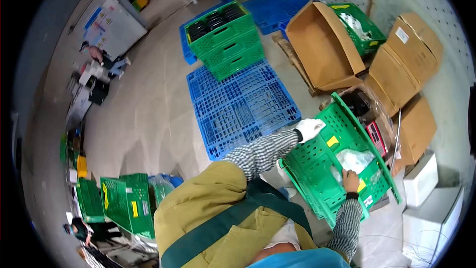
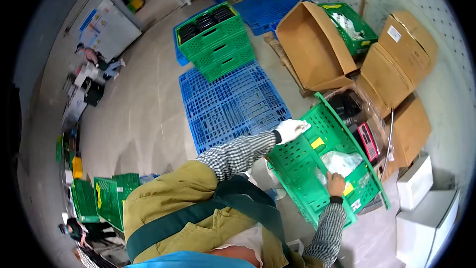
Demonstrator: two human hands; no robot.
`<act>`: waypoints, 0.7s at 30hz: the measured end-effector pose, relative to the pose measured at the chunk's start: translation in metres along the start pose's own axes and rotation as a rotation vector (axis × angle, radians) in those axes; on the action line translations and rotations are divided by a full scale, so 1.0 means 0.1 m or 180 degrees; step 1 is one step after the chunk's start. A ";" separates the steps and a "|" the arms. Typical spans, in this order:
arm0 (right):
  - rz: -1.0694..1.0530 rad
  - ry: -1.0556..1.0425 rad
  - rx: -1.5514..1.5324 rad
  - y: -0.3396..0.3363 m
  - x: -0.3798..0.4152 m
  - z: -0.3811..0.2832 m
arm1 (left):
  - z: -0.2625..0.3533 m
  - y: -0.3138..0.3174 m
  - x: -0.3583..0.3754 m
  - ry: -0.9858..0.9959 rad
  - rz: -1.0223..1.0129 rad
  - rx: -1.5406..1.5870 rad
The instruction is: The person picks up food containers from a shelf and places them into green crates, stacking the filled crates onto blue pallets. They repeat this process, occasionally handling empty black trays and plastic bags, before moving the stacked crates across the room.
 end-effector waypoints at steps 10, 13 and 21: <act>-0.2725 -0.1136 -0.1715 -0.33 1.33 -1.10 | 0.34 2.53 -0.82 0.0285 -0.1915 -0.1785; -0.1699 0.0236 -0.2984 -0.14 1.05 -0.30 | 0.54 2.03 -0.46 -0.0502 -0.0548 -0.0942; -0.0259 0.2465 -0.0980 0.52 0.51 0.96 | 0.18 2.25 -0.63 -0.1093 -0.1593 -0.0713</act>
Point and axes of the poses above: each hand's wrist, its own x-axis away from the middle knuckle, its own y-axis out of the palm, z = x × y, the point moved 10 cm from there along -x, towards the middle knuckle, and after that the axes turned 10 degrees about -z, right-handed, at the moved point
